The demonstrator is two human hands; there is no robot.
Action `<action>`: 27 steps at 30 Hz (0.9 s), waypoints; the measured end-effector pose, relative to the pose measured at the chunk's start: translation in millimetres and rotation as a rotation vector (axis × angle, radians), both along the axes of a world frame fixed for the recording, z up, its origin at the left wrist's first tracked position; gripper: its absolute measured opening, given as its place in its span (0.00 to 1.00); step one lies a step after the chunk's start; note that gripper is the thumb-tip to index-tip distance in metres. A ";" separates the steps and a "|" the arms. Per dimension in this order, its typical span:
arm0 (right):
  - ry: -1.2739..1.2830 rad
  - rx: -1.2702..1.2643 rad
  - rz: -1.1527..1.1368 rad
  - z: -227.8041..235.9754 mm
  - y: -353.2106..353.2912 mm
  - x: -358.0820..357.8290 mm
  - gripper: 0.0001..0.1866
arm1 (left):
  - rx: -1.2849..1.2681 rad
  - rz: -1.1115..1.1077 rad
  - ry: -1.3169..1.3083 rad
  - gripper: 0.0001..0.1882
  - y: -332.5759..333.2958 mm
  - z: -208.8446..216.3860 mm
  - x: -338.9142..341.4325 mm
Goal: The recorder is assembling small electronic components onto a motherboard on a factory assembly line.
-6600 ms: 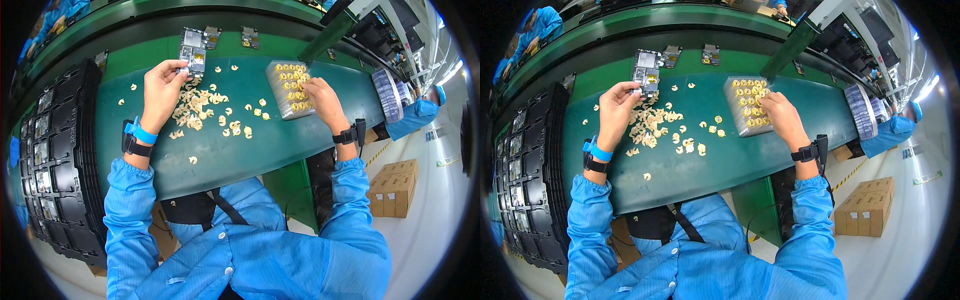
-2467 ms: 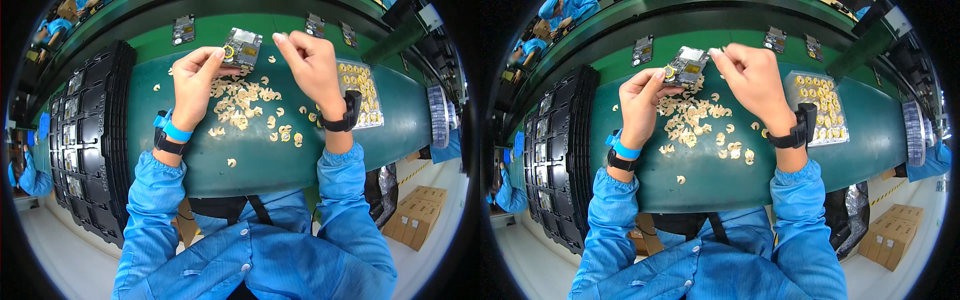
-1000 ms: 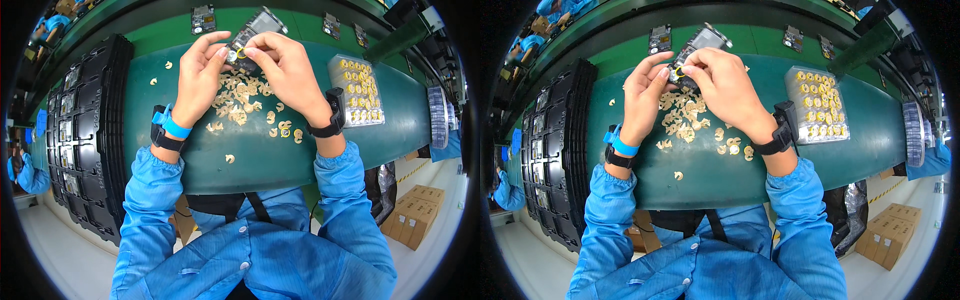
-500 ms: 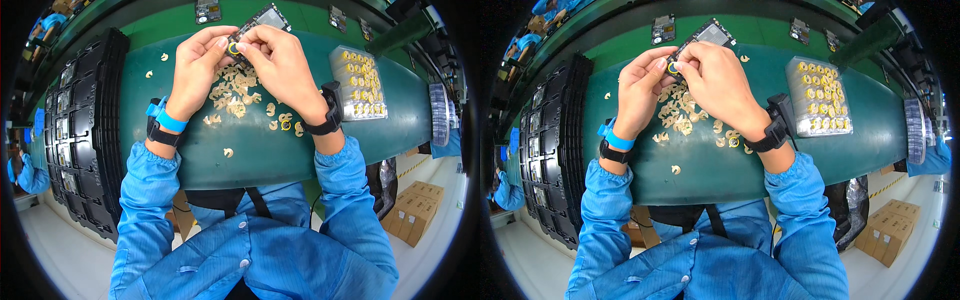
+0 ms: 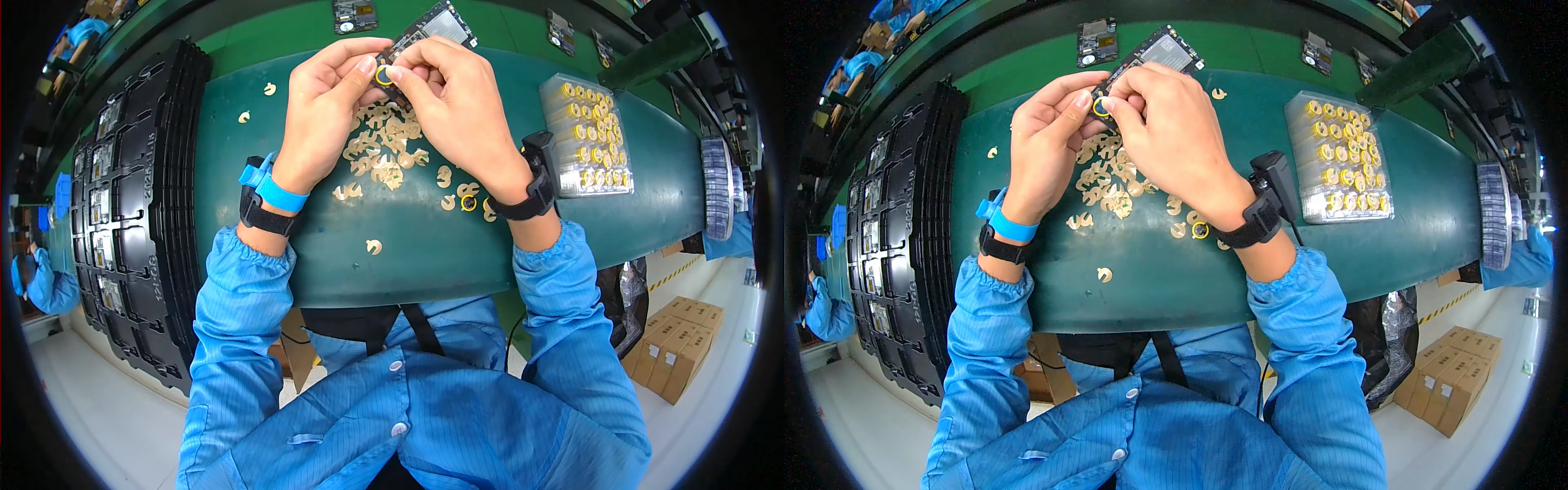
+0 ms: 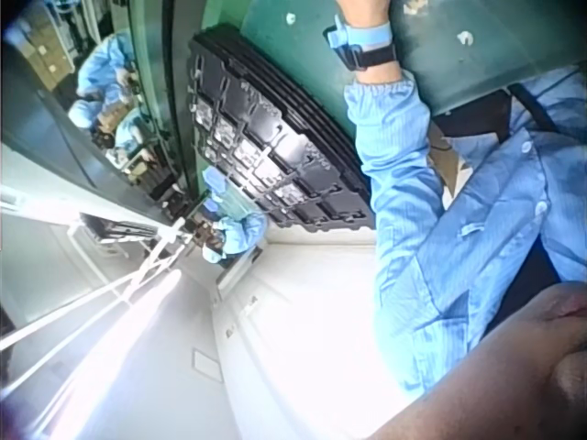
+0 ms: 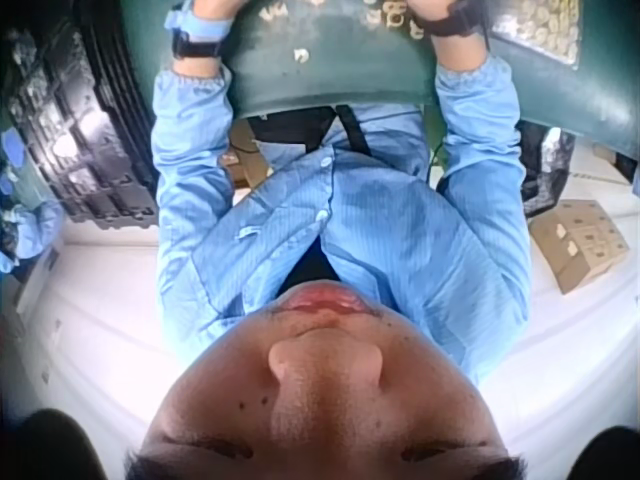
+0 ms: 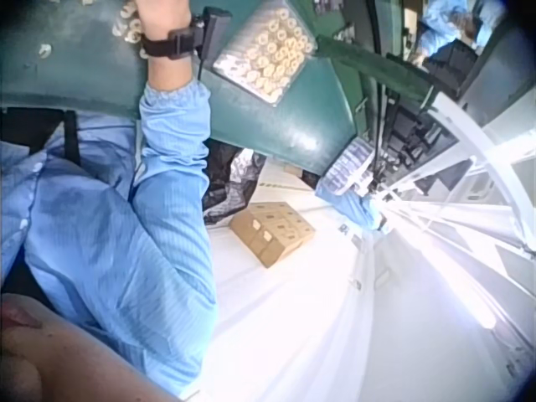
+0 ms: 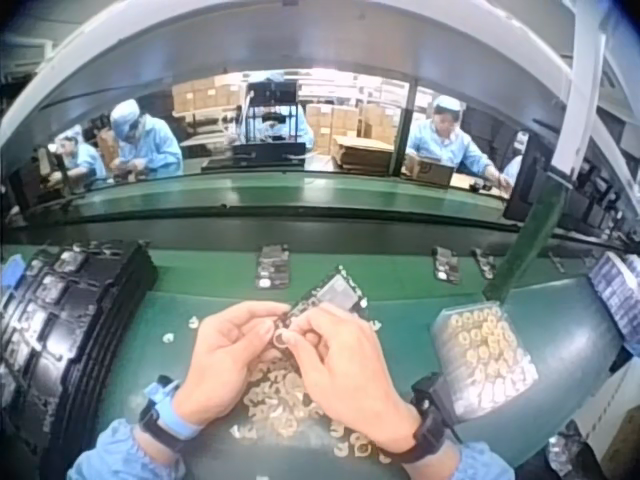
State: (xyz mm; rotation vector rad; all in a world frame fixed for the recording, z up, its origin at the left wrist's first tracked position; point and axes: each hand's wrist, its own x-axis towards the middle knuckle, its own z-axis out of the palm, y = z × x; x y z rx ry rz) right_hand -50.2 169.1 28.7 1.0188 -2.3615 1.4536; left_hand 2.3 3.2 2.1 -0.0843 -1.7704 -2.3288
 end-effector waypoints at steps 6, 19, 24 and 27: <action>0.040 -0.009 -0.017 -1.6 -1.1 0.1 0.06 | 0.002 0.004 0.001 0.15 0.6 0.8 1.0; 0.057 -0.107 -0.025 -1.6 -2.7 3.3 0.06 | -0.041 0.050 0.065 0.17 3.2 7.6 4.2; 0.093 -0.113 -0.028 -2.3 -3.8 1.7 0.06 | -0.022 0.050 0.062 0.17 3.2 7.9 2.9; 0.100 -0.123 -0.022 -2.8 -4.8 1.7 0.05 | -0.001 0.052 0.060 0.17 2.4 8.9 3.4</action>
